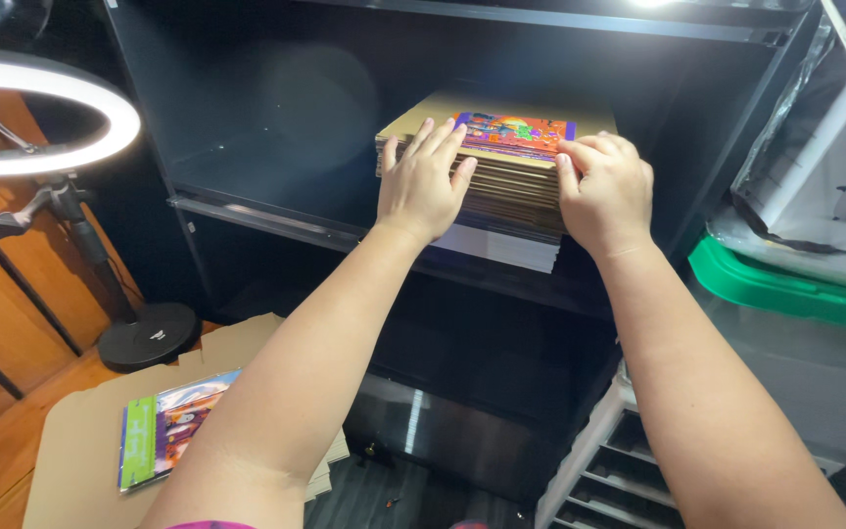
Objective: The person sits on the floor and repeatedly picks up small colorful cards from a stack on a wooden chair, then places them onto a stack of cardboard sheets on a black shelf. The person handles the cards one by one, stacking them neatly on the shelf.
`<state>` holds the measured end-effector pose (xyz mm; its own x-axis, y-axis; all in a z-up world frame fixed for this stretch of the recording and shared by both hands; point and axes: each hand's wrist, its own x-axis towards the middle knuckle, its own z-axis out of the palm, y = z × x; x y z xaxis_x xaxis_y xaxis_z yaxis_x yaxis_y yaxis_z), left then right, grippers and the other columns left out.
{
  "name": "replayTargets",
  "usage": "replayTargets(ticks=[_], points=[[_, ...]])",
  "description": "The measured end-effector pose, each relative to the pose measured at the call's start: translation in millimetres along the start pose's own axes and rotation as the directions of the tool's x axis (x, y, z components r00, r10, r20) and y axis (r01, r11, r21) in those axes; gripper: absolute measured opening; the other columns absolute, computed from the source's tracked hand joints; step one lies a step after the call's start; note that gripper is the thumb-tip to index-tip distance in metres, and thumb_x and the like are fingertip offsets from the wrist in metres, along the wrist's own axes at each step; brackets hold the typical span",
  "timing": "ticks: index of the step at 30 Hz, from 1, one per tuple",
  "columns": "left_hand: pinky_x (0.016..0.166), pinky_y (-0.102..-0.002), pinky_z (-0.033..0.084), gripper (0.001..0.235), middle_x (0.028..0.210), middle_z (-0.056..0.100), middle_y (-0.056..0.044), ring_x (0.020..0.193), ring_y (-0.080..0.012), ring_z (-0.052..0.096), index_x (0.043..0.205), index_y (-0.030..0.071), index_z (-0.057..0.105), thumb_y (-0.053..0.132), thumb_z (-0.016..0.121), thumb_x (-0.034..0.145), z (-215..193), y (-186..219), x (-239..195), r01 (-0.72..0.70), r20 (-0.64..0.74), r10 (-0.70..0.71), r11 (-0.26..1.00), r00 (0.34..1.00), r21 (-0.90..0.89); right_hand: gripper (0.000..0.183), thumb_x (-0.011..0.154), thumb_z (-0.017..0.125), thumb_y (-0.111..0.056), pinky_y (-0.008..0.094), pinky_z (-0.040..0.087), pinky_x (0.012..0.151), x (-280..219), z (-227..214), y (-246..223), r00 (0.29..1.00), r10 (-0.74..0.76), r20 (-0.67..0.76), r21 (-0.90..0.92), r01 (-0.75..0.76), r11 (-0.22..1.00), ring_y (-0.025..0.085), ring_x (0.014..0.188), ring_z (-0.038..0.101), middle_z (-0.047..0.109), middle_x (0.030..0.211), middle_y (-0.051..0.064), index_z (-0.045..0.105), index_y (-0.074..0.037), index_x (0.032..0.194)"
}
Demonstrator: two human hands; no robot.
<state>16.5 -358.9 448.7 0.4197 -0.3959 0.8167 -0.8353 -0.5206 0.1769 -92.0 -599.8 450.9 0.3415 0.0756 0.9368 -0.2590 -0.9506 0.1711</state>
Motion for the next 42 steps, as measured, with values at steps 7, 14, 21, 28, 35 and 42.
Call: replayTargets(ticks=[7,14,21,28,35,42], points=[[0.118,-0.065,0.029,0.044,0.151,0.056,-0.009,0.147,-0.0328,0.045,0.145,0.014,0.057,0.038,0.055,0.107,-35.6,-8.4,-68.1,-0.012,-0.216,-0.022,0.988,0.976,-0.157,0.035,0.098,0.073,-0.018,0.049,0.03,0.114,-7.5,-48.7,-60.7,0.982,0.015,-0.188,0.285,0.04,0.958,0.034,0.142,0.045,0.069,0.134,0.007,0.076,-0.012,0.132],[0.111,-0.053,0.042,0.027,0.132,0.068,-0.006,0.134,-0.0318,0.057,0.123,0.016,0.072,0.021,0.073,0.096,-57.0,-60.6,-198.0,0.196,-0.273,-0.258,0.953,0.927,-0.233,0.017,0.093,0.078,-0.018,0.045,0.022,0.121,-45.4,-62.1,-140.6,0.964,0.029,-0.264,0.496,0.11,0.861,0.031,0.138,0.053,0.072,0.121,-0.002,0.081,-0.024,0.109],[0.102,-0.045,0.05,0.02,0.119,0.07,-0.005,0.119,-0.0301,0.067,0.104,0.021,0.075,0.018,0.081,0.085,-40.9,-179.2,-353.6,0.494,-0.386,-0.483,0.866,0.786,-0.076,0.016,0.088,0.081,-0.015,0.043,0.033,0.117,-97.9,-19.2,-219.2,0.983,0.066,-0.169,0.643,0.059,0.764,0.027,0.125,0.06,0.07,0.111,-0.005,0.081,-0.025,0.101],[0.1,-0.045,0.049,0.027,0.121,0.068,-0.001,0.112,-0.0271,0.068,0.1,0.028,0.074,0.026,0.084,0.075,-42.2,-235.8,-465.2,0.715,-0.452,-0.588,0.675,0.671,0.184,0.019,0.084,0.082,-0.01,0.04,0.047,0.105,-159.2,37.5,-307.9,0.998,0.06,0.016,0.809,-0.048,0.586,0.023,0.114,0.066,0.07,0.102,-0.006,0.082,-0.024,0.097],[0.114,-0.059,0.036,0.036,0.135,0.061,-0.004,0.129,-0.0304,0.06,0.112,0.022,0.072,0.024,0.082,0.078,-59.5,-227.7,-493.7,0.763,-0.372,-0.667,0.59,0.645,0.263,0.013,0.085,0.079,-0.014,0.037,0.058,0.086,-220.1,67.2,-384.0,0.953,-0.075,0.295,0.837,-0.22,0.501,0.023,0.097,0.07,0.072,0.097,-0.002,0.079,-0.022,0.094],[0.117,-0.067,0.032,0.036,0.148,0.056,-0.007,0.143,-0.0311,0.05,0.125,0.02,0.069,0.021,0.074,0.089,-61.7,-225.9,-495.6,0.782,-0.253,-0.745,0.546,0.618,0.3,0.028,0.089,0.074,-0.024,0.05,0.06,0.086,-273.5,83.5,-436.6,0.739,-0.318,0.594,0.762,-0.39,0.517,0.035,0.106,0.072,0.07,0.118,0.002,0.072,-0.025,0.117]])
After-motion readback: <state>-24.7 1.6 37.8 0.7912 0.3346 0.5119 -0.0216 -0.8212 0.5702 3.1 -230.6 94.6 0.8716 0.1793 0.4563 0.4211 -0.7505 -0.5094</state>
